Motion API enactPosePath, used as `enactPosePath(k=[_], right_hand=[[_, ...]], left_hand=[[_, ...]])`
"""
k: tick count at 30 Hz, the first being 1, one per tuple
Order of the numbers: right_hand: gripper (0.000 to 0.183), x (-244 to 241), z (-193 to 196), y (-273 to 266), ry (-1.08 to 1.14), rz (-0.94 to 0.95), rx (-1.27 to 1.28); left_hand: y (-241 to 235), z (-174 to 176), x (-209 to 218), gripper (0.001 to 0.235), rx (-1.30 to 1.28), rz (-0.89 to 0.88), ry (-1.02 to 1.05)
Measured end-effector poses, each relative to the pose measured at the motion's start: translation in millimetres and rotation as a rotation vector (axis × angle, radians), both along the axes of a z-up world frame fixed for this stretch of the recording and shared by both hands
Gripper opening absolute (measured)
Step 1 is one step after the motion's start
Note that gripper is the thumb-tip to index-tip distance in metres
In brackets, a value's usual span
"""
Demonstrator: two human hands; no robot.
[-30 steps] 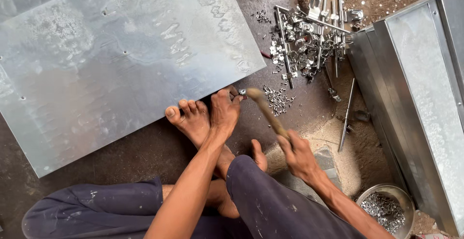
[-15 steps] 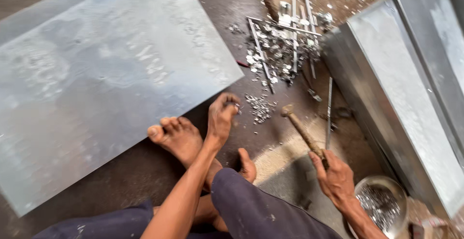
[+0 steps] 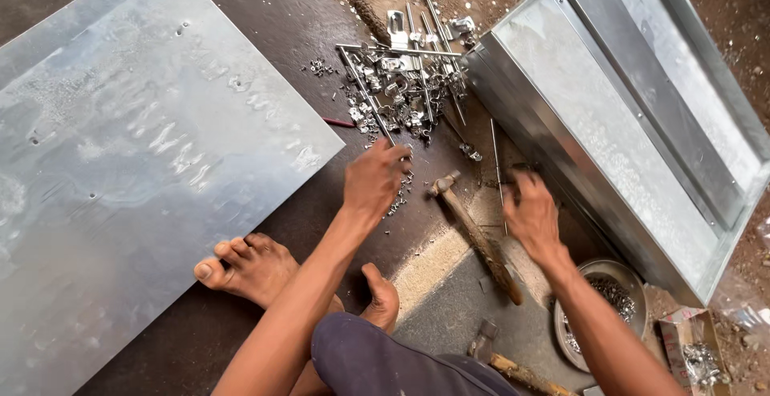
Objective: The person attaches a sliding latch and hinge components to a galvanized metal sheet using a hammer to drive pins into pre-drilled holes, then flips and hammers the edges of a metal box tray.
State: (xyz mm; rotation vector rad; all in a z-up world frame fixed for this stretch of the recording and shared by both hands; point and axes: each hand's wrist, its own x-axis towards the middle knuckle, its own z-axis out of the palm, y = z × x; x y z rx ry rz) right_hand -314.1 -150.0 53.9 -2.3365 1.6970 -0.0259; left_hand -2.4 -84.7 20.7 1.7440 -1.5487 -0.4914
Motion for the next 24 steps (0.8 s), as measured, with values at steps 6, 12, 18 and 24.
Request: enactPosePath(k=[6, 12, 18, 24], right_hand=[[0.055, -23, -11, -35, 0.02, 0.302, 0.053], [0.043, -9, 18, -32, 0.29, 0.432, -0.013], [0.046, 28, 71, -24, 0.45, 0.578, 0.006], [0.035, 154, 148, 9, -0.127, 0.424, 0.368]], left_hand=[[63, 56, 52, 0.025, 0.391, 0.257, 1.589], [103, 101, 96, 0.032, 0.113, 0.292, 1.916], [143, 125, 140, 0.037, 0.095, 0.416, 1.271], [212, 112, 196, 0.046, 0.236, 0.592, -0.024]])
